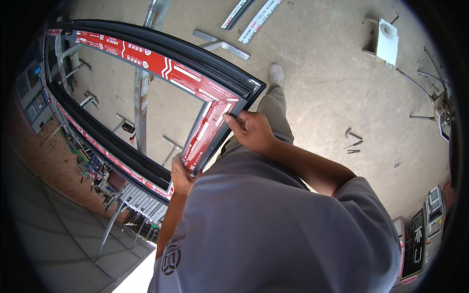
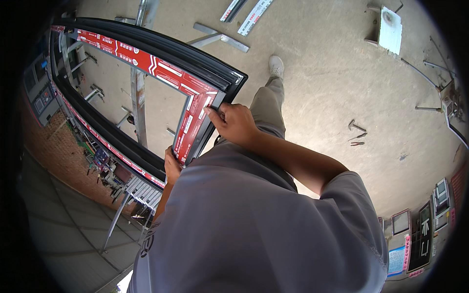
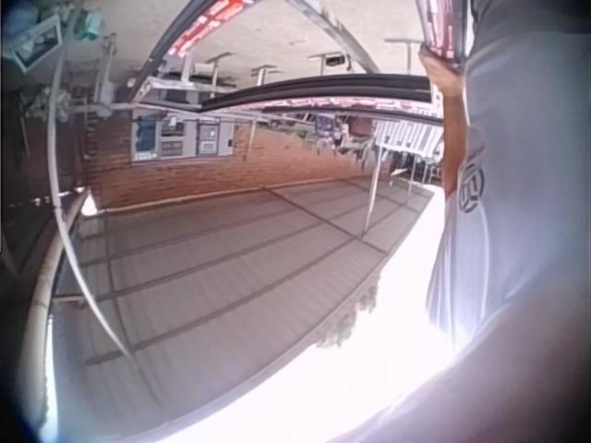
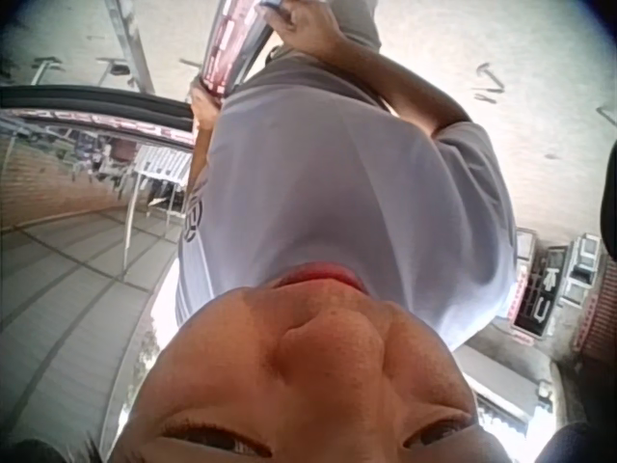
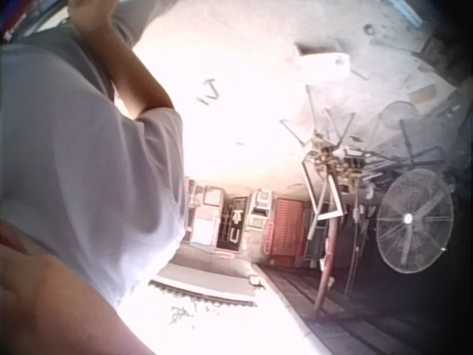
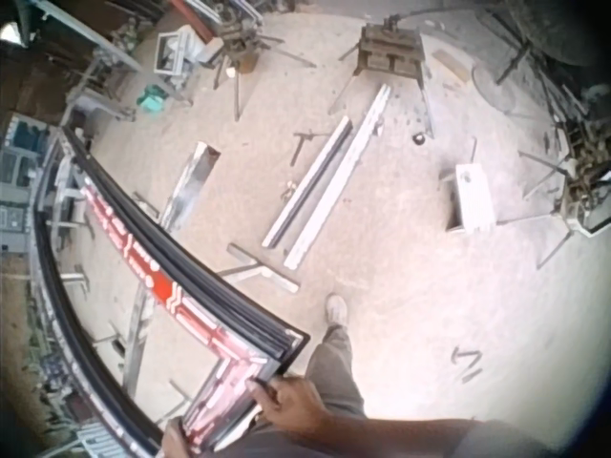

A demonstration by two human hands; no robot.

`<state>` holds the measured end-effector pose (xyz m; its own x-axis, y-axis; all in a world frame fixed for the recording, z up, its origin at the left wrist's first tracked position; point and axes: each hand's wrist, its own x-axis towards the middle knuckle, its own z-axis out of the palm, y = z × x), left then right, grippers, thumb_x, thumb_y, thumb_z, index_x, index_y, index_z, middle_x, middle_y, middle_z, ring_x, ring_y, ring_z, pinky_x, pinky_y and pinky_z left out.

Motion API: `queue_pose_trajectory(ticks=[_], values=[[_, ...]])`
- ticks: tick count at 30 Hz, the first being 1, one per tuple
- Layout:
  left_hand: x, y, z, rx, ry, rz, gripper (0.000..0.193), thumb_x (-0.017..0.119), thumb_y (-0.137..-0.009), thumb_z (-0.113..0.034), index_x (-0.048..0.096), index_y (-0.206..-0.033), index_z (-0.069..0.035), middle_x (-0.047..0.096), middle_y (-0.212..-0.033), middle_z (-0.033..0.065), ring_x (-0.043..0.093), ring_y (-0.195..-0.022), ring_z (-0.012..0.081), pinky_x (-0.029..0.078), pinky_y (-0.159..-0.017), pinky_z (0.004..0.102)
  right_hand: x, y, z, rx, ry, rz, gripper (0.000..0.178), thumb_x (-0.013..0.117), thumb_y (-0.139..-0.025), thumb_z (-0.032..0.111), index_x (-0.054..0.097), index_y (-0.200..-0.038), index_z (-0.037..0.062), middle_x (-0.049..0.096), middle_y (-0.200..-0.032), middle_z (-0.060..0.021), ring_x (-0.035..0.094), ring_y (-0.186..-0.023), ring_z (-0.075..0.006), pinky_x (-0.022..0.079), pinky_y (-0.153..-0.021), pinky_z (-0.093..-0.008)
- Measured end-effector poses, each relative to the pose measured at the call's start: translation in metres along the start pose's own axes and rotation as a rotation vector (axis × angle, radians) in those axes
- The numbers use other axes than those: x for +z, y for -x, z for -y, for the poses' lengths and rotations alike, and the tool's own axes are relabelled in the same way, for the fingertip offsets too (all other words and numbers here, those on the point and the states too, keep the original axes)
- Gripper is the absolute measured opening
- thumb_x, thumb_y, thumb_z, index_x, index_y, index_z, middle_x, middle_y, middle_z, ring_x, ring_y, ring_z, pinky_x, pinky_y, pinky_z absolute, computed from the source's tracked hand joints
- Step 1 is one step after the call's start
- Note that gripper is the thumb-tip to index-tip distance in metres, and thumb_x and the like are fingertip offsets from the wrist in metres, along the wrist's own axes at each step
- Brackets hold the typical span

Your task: The person selects and positions long metal profiles and rubber seals onto a window frame assembly jig. They align the components along the frame edges, adjust fitment, and move parts between the storage area and the workbench.

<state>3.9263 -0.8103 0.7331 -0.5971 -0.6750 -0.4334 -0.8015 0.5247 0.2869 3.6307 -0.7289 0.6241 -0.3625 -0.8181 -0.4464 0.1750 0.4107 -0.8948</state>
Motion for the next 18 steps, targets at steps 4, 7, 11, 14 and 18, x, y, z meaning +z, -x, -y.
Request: queue_pose_trajectory(ticks=[4,7,11,14,18], values=[[0.0002,0.0015,0.0015,-0.032,-0.001,0.002,0.091,0.093,-0.066,-0.022,0.04,-0.138,-0.001,0.055,-0.118,0.023,0.058,-0.102,0.0448,0.05,-0.085,0.0469,0.0002,-0.0007,0.0001,0.0,0.009,-0.009,0.053,0.071,-0.094,0.037,0.053,-0.058,0.0025,0.054,-0.05,-0.0171,0.058,-0.045,-0.0358,0.044,-0.045,-0.045],[0.0008,0.002,0.0022,-0.044,-0.003,-0.011,0.09,0.092,-0.065,-0.023,0.042,-0.136,-0.001,0.056,-0.115,0.0226,0.059,-0.101,0.0447,0.051,-0.084,0.0466,0.001,-0.0005,-0.0008,0.008,0.029,-0.007,0.053,0.071,-0.094,0.037,0.053,-0.058,0.0023,0.054,-0.05,-0.0169,0.058,-0.045,-0.0357,0.044,-0.045,-0.045],[0.0032,-0.0003,0.0029,-0.033,0.014,-0.06,0.088,0.091,-0.062,-0.023,0.045,-0.134,-0.001,0.058,-0.11,0.022,0.06,-0.097,0.0445,0.052,-0.081,0.0466,0.0039,0.0,-0.0017,0.005,0.013,-0.032,0.054,0.07,-0.095,0.038,0.053,-0.058,0.0019,0.054,-0.05,-0.0167,0.058,-0.045,-0.0352,0.043,-0.045,-0.0444],[0.0039,-0.0011,0.0028,-0.038,0.016,-0.082,0.086,0.089,-0.06,-0.021,0.047,-0.132,-0.001,0.06,-0.108,0.0217,0.062,-0.094,0.0441,0.052,-0.08,0.0465,0.0044,0.0004,-0.0038,0.043,-0.04,-0.005,0.054,0.07,-0.096,0.037,0.053,-0.058,0.0017,0.054,-0.05,-0.0164,0.058,-0.044,-0.0331,0.042,-0.044,-0.0427],[0.0034,-0.0023,0.0028,-0.034,0.021,-0.099,0.082,0.088,-0.059,-0.021,0.05,-0.128,-0.001,0.061,-0.107,0.0216,0.064,-0.093,0.0431,0.054,-0.08,0.0455,0.0066,0.0006,-0.0078,0.057,-0.08,0.0,0.052,0.07,-0.097,0.035,0.054,-0.06,0.001,0.054,-0.05,-0.0152,0.055,-0.042,-0.0286,0.04,-0.044,-0.0397]])
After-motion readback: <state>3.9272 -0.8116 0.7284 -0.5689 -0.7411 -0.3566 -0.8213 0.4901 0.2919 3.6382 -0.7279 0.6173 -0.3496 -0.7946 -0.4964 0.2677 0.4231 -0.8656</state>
